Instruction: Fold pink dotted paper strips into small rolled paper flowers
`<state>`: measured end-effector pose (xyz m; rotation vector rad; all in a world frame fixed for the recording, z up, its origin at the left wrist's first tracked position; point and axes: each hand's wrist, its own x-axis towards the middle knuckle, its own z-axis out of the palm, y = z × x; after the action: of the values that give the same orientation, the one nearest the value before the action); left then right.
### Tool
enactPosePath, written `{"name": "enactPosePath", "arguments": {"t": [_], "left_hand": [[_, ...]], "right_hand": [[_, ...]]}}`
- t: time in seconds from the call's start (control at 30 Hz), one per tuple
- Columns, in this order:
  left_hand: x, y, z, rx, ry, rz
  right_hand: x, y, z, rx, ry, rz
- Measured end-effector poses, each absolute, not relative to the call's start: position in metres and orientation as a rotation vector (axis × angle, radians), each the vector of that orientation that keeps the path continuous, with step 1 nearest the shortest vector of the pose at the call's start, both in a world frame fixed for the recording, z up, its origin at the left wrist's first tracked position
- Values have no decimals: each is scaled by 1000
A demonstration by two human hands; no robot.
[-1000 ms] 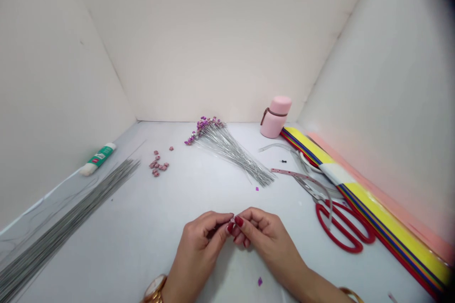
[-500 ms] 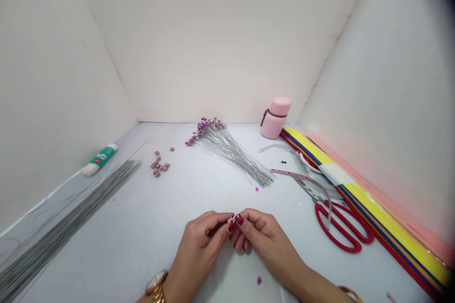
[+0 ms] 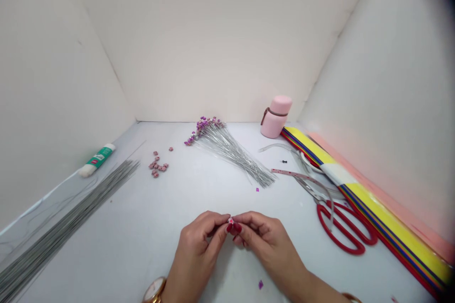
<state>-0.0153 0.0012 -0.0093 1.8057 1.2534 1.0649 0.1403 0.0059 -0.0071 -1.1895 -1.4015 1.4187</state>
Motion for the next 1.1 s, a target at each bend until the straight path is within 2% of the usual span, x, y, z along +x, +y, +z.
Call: {"name": "enactPosePath", "arguments": {"t": [0.43,0.93,1.1], "left_hand": [[-14,-1,-6,1878,1265,1007],[-13,-2,-11,2372,1333,948],[-13,0,-9,2197,1365,897]], "right_hand": [[140,6,-4,-1208,-1502,1307],[148,9,-6,-1155,-2010,938],[147,9,-9,-1181,-1953,960]]}}
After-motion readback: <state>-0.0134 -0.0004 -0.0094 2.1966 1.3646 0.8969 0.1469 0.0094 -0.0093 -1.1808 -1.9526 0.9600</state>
